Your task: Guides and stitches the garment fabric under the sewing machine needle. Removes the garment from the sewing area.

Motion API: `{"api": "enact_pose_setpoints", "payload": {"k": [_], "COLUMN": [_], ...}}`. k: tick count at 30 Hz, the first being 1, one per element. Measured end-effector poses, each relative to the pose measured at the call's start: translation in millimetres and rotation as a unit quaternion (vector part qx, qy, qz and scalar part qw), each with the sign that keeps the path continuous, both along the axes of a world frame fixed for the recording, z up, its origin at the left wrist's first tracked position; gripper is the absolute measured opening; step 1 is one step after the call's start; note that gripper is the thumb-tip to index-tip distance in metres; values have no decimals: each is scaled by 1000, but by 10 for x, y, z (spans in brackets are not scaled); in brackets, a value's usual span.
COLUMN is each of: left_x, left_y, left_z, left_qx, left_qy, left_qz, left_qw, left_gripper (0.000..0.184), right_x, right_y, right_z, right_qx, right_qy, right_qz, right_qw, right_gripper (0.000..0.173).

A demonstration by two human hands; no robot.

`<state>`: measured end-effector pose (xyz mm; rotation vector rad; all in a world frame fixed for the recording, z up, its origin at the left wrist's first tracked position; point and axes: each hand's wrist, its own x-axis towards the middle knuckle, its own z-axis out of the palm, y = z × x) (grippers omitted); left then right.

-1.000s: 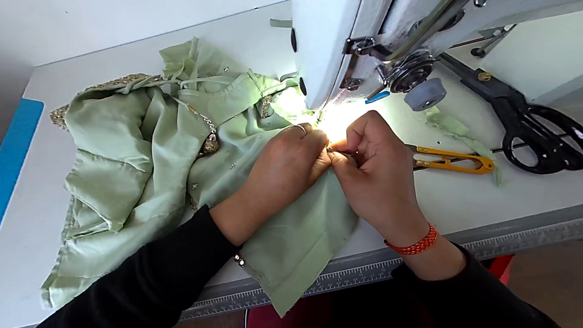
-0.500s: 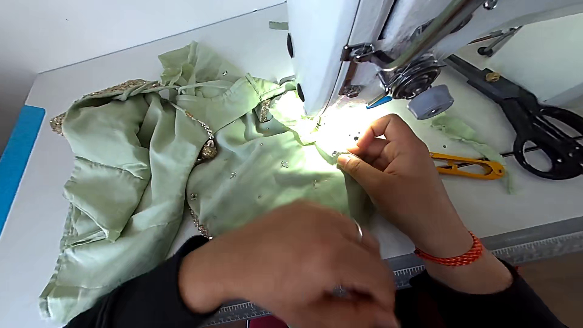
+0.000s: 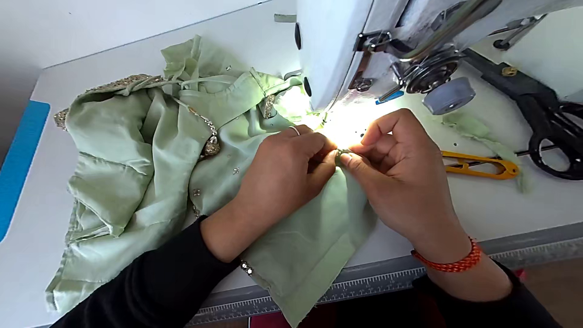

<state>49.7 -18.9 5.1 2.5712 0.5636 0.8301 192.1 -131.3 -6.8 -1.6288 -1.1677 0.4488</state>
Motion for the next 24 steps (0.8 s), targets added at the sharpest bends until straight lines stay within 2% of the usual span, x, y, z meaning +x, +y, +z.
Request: {"api": "enact_pose_setpoints", "payload": {"k": [9,15,24], "left_x": [25,30,66], "left_y": [-38,-13,-26], "left_z": [-11,-6,-41], "left_qx": [48,41,69], "left_qy": [6,3,-4], "left_qz": [10,-9,3], "left_qw": [999,999,998], "left_gripper": [13,14,11], "right_x": [-45,-44,-34], "right_y": [33,39,45], "right_z": [-36,-18,-32], "right_qx": [38,17,33], "right_qy": [-38,-18,-47], "right_qz": [0,-13,8], "right_qw": [999,1000,998], "right_gripper": [19,24,19]}}
